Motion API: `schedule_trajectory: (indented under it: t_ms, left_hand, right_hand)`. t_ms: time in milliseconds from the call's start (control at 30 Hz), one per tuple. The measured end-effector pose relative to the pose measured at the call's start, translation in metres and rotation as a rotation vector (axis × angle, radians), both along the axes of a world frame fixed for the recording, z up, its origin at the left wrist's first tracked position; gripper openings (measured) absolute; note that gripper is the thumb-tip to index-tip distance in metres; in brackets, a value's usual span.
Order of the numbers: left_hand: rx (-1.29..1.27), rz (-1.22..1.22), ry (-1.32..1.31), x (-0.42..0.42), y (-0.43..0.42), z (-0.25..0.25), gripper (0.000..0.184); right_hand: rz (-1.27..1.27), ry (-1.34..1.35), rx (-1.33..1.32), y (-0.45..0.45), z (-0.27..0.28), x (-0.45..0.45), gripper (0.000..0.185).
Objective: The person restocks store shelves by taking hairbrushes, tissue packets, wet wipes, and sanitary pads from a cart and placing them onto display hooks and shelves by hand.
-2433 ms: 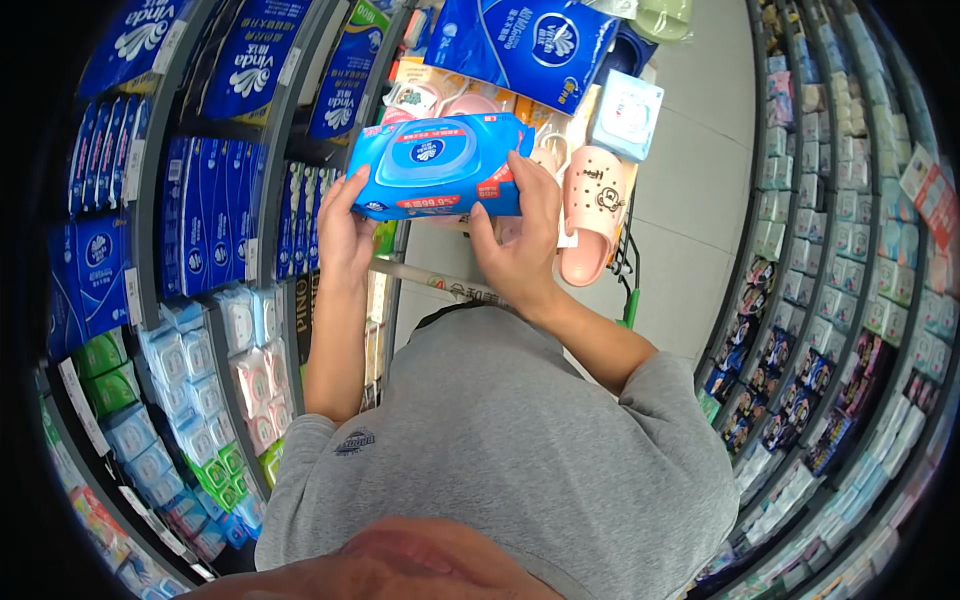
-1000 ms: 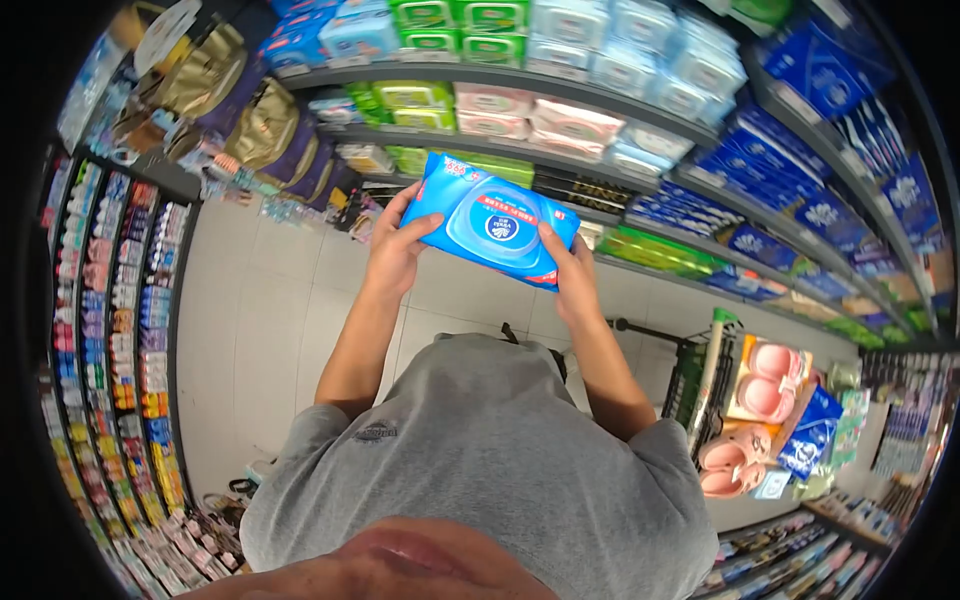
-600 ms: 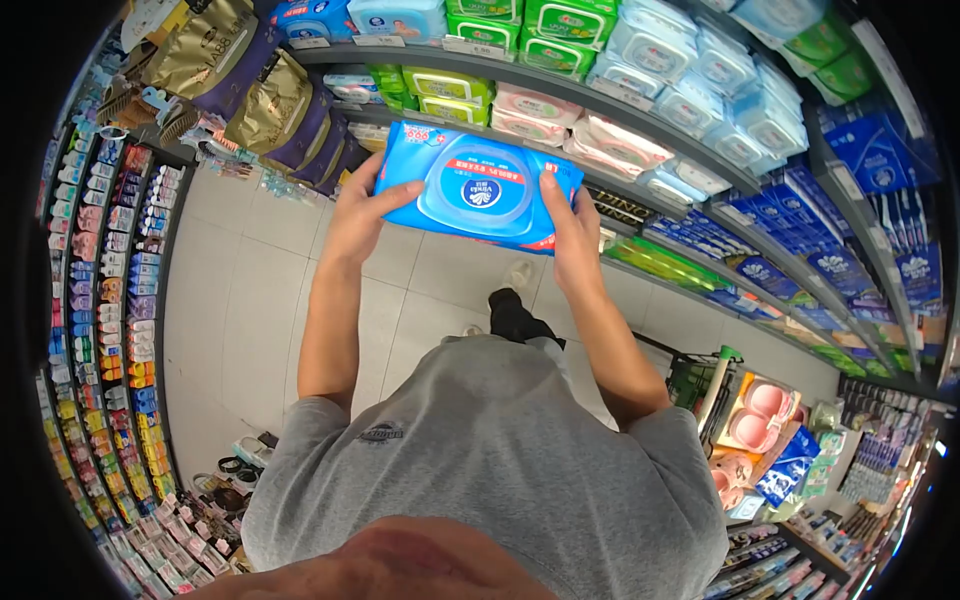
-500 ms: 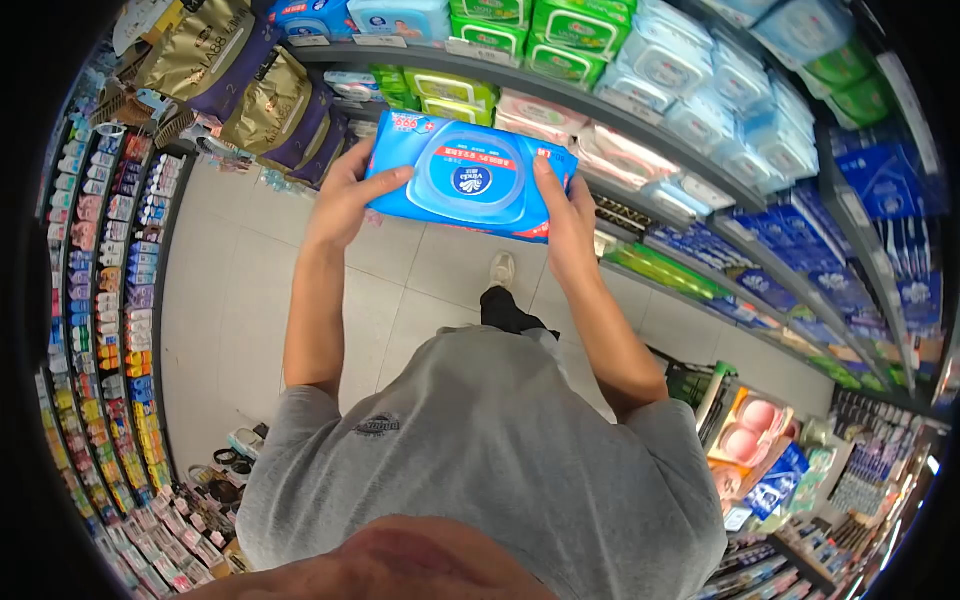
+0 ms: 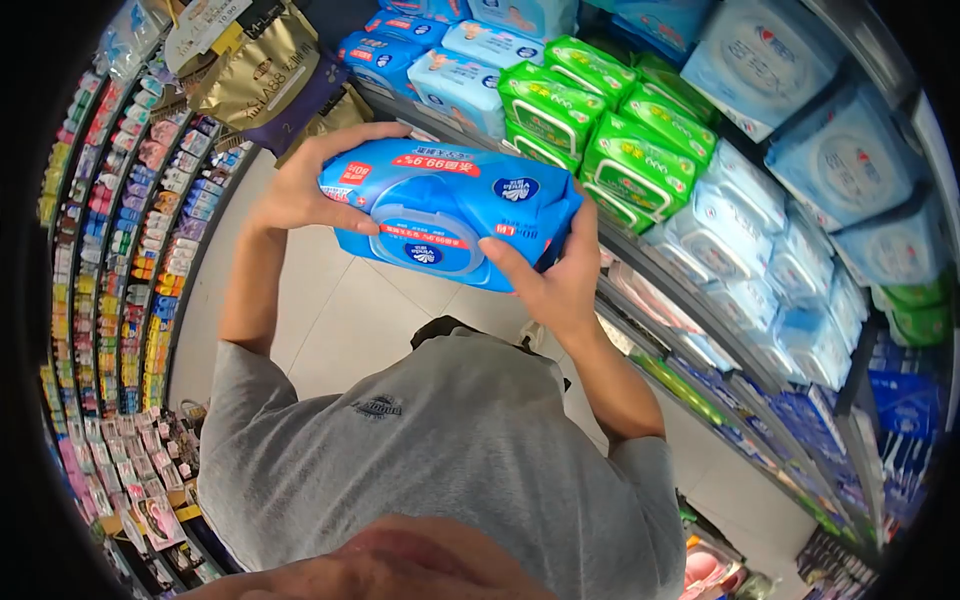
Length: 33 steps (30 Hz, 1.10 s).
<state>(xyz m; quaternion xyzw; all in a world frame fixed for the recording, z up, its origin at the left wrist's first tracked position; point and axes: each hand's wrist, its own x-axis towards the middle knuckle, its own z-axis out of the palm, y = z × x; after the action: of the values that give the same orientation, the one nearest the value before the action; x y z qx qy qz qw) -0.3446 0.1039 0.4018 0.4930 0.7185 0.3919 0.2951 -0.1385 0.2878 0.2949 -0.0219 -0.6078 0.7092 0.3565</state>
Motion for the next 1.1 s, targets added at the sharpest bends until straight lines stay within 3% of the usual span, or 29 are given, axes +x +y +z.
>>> schedule_trajectory:
  t_ms: [33,67,167,300,400,433,467,533,600,667,1000,1100]
  left_hand:
    - [0.036,-0.047,0.077,-0.009,0.001,0.006,0.096]
    - [0.037,-0.04,0.086,-0.017,0.004,0.016,0.096]
    - [0.028,-0.221,0.594,-0.039,0.009,0.051,0.096]
    - [-0.017,-0.167,0.849,-0.067,0.017,0.074,0.088]
    - [0.001,-0.129,1.045,-0.112,0.025,0.072,0.09]
    - [0.0,-0.133,1.086,-0.129,0.027,0.072,0.091]
    - [-0.039,-0.12,1.096,-0.15,0.031,0.069,0.093]
    - [0.041,-0.104,1.173,-0.185,0.039,0.065,0.069]
    - [-0.208,-0.208,1.107,-0.181,0.046,0.101,0.067]
    - [-0.186,-0.158,1.17,-0.235,0.063,0.075,0.061]
    - [-0.226,0.049,1.206,-0.329,0.089,0.028,0.056]
    - [-0.339,0.087,1.208,-0.332,0.096,0.024,0.055]
  right_hand:
    - [-0.027,-0.019,0.039,0.003,0.001,-0.003,0.088]
    - [-0.02,-0.01,0.04,0.006,0.004,-0.009,0.088]
    - [-0.172,0.037,0.334,0.009,0.02,-0.026,0.098]
    - [-0.394,-0.005,0.631,0.007,0.048,-0.062,0.097]
    - [-0.497,-0.113,0.706,-0.002,0.066,-0.103,0.096]
    - [-0.51,-0.04,0.685,-0.002,0.06,-0.125,0.092]
    - [-0.519,-0.043,0.691,-0.001,0.056,-0.145,0.092]
    - [-0.576,-0.054,0.718,0.001,0.053,-0.182,0.089]
    - [-0.579,-0.088,0.686,0.0,0.057,-0.214,0.087]
    - [-0.551,-0.111,0.635,0.005,0.054,-0.247,0.086]
    - [-0.632,-0.169,0.716,0.025,0.033,-0.34,0.081]
    - [-0.63,-0.165,0.701,0.023,0.03,-0.35,0.08]
